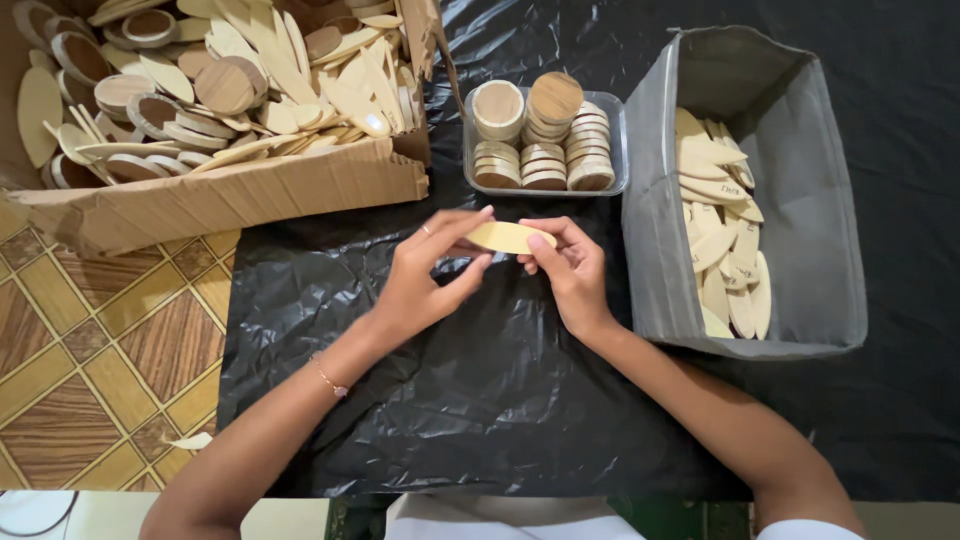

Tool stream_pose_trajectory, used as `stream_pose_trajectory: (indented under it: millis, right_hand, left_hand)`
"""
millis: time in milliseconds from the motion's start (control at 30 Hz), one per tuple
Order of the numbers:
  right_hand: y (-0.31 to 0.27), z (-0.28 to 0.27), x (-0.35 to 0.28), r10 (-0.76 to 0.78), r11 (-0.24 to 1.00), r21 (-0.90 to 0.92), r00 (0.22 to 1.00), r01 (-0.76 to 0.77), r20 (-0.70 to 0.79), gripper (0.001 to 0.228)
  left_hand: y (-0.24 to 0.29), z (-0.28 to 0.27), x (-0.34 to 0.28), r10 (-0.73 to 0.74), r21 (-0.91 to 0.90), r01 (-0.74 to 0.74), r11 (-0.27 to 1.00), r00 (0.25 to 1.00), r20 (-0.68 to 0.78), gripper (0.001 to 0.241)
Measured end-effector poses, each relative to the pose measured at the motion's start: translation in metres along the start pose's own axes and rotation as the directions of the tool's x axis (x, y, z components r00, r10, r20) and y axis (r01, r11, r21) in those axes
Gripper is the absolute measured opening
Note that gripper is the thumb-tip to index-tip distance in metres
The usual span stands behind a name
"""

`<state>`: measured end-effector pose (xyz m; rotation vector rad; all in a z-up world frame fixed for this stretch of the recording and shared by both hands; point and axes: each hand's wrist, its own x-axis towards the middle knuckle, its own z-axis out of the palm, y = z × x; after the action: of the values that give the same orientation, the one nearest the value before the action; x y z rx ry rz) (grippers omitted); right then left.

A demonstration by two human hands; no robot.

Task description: The person sorts various wooden blanks by hand, picking them from a large cardboard box and placing them into a small transparent container or a larger grey fabric bin on a table.

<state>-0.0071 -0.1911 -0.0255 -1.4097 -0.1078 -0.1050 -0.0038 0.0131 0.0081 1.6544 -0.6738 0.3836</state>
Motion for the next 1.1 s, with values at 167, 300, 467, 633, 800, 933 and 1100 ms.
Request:
stream_pose_trajectory:
  millis: [167, 300, 467, 633, 800, 933, 1100]
  right_hand:
    - [0.003, 0.0, 0.002, -0.008, 1.0, -0.017, 1.0, 0.008, -0.029, 0.029]
    - [-0.005, 0.004, 0.0, 0.008, 0.999, -0.034, 1.0, -0.008, 0.008, 0.032]
    - [0.004, 0.004, -0.004, 0.05, 0.998, -0.034, 0.999, -0.05, 0.018, 0.031]
    - [0.002, 0.003, -0.002, 0.129, 0.988, 0.088, 0.991, -0.127, -0.02, 0.053]
    - [0.006, 0.001, -0.002, 0.115, 0.993, 0.03, 0.993, -0.115, -0.004, 0.041]
    - [0.004, 0.0, -0.002, 0.064, 0.997, -0.032, 0.998, -0.064, 0.028, 0.02]
    - [0.007, -0.001, -0.003, 0.055, 0.996, -0.073, 0.997, -0.051, 0.048, 0.022]
  left_hand:
    - [-0.009, 0.014, -0.016, -0.379, -0.27, 0.36, 0.893, 0.925, -0.019, 0.041]
    - [-0.007, 0.015, -0.014, -0.489, -0.416, 0.455, 0.787, 0.872, 0.028, 0.042]
    - [-0.013, 0.013, -0.015, -0.547, -0.505, 0.515, 0.693, 0.831, 0.097, 0.032]
    - [-0.006, 0.012, -0.012, -0.532, -0.515, 0.53, 0.674, 0.832, 0.159, 0.029]
    - [-0.007, 0.011, -0.014, -0.551, -0.486, 0.559, 0.672, 0.816, 0.178, 0.027]
    - [-0.011, 0.011, -0.016, -0.571, -0.456, 0.587, 0.67, 0.799, 0.189, 0.026]
    - [-0.006, 0.01, -0.013, -0.547, -0.427, 0.566, 0.705, 0.818, 0.179, 0.025]
